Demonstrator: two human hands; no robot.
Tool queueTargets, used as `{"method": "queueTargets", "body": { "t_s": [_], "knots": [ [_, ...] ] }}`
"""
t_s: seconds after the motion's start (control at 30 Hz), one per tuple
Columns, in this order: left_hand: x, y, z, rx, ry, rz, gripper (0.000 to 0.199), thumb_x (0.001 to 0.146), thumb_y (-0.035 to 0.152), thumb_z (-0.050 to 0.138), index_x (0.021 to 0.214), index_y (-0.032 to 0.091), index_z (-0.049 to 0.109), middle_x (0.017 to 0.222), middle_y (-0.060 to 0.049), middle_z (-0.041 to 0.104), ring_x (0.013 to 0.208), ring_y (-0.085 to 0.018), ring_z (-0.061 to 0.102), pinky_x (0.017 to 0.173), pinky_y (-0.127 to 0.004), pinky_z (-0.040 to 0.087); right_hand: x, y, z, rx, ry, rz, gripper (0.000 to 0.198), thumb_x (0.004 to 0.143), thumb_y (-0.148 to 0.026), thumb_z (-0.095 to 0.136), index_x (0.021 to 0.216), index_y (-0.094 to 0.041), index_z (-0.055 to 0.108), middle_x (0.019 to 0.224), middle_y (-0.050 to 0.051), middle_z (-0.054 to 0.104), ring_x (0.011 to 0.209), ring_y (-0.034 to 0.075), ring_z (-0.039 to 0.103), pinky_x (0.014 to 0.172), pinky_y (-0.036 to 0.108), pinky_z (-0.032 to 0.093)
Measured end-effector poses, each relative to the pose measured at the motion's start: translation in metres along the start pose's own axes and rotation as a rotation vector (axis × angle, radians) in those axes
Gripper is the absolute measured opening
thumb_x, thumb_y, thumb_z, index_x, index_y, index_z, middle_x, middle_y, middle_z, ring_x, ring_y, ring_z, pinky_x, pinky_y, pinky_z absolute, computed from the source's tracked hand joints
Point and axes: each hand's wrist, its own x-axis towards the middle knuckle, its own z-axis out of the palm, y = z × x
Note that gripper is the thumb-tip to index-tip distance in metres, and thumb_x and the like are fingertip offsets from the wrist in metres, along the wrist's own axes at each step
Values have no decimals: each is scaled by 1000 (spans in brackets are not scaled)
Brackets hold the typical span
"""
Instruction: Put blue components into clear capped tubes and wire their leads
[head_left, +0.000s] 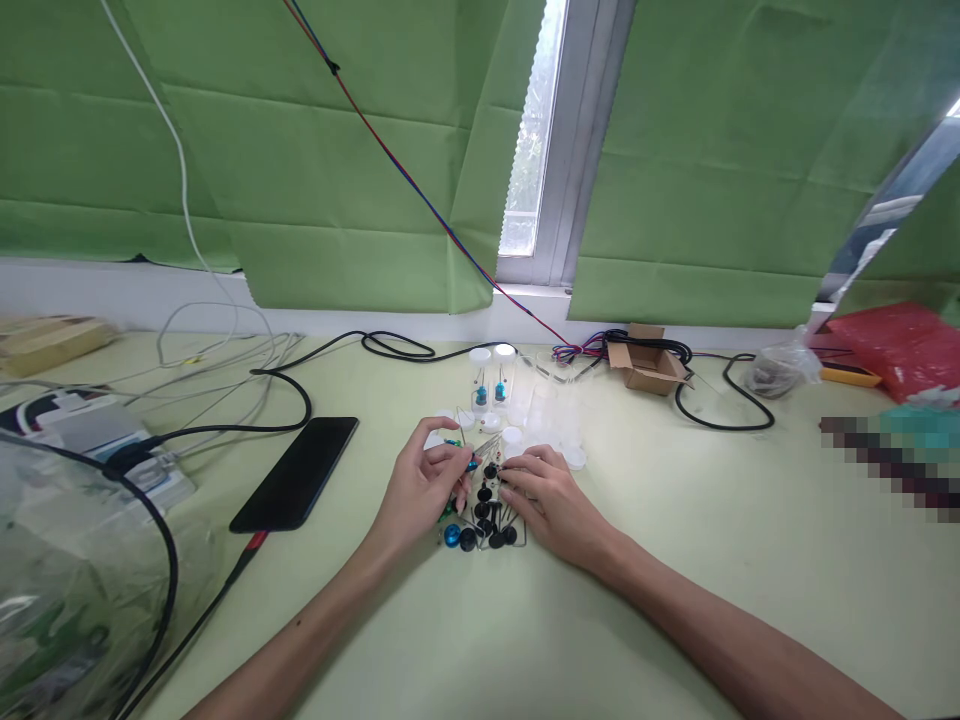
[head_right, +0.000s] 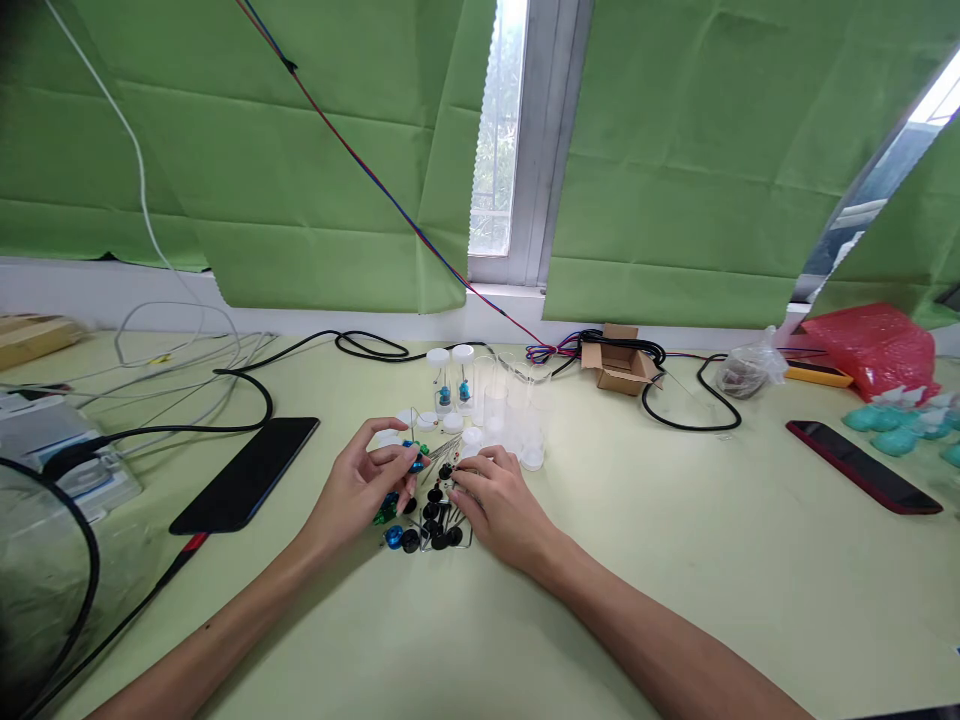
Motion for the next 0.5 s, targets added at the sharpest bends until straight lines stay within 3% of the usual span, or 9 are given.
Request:
{"method": "queueTargets", "body": {
  "t_s": [0.2,0.5],
  "knots": [
    [1,-1,-2,36,-32,-6,37,78,50,71,96,18,63,59,3,60,43,-12,52,50,-27,45,-1,0,0,-8,-2,5,21,97,-21,57,114,-22,68,110,10,69,106,27,53,90,48,50],
    [3,-8,-4,63,-38,-11,31,81,46,70,91,17,64,57,3,59,45,-12,52,51,-27,43,-1,0,1,-12,-30,28,19,95,-20,58,112,-20,67,111,10,65,106,28,51,92,49,48]
  ]
}}
